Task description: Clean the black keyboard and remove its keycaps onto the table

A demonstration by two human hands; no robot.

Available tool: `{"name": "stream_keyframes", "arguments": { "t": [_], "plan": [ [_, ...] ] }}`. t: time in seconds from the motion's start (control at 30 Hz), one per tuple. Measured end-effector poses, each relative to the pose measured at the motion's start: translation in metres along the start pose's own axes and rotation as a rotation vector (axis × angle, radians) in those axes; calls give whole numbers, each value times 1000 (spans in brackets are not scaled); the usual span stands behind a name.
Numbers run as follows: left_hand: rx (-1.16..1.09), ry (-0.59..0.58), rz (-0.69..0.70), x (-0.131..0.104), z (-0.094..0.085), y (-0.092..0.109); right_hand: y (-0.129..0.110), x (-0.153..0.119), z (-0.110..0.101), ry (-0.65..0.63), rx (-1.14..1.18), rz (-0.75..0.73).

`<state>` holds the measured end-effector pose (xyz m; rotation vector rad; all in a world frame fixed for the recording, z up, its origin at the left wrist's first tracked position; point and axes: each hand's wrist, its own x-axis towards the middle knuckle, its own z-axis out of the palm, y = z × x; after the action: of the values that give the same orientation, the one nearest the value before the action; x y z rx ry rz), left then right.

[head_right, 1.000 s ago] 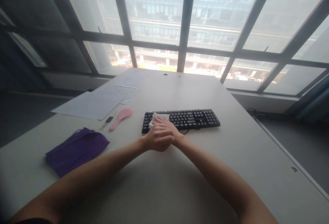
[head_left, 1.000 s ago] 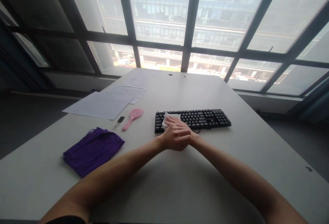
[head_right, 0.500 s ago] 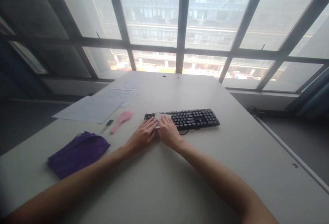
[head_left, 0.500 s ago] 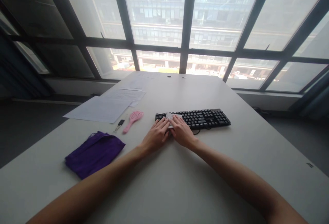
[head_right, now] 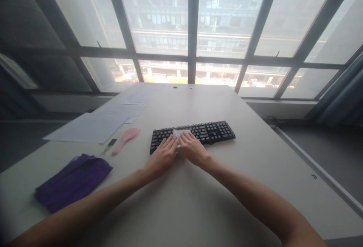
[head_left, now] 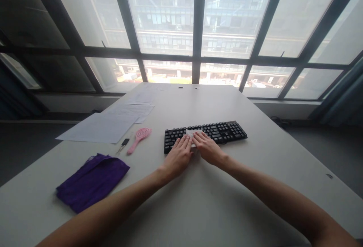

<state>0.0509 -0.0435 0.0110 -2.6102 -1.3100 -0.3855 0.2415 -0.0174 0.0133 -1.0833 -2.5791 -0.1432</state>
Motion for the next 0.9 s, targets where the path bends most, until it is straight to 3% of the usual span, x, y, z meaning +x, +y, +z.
{"name": "stream_keyframes", "arguments": {
  "t": [0.13,0.27,0.47,0.63,0.9],
  "plan": [
    [-18,-52,-5,35,9,33,37,-25,-13,-23,-10,28],
    [-48,-22,20,73,24,58,74,-48,-18,-17,19,100],
    [-49,-4,-77,116,33,69,107,-44,-23,-3,22,169],
    [-61,-30,-153,124,31,63,109,-17,-27,-69,74,142],
    [-16,-17,-38,107,27,46,98,-16,-13,-79,69,143]
  ]
}}
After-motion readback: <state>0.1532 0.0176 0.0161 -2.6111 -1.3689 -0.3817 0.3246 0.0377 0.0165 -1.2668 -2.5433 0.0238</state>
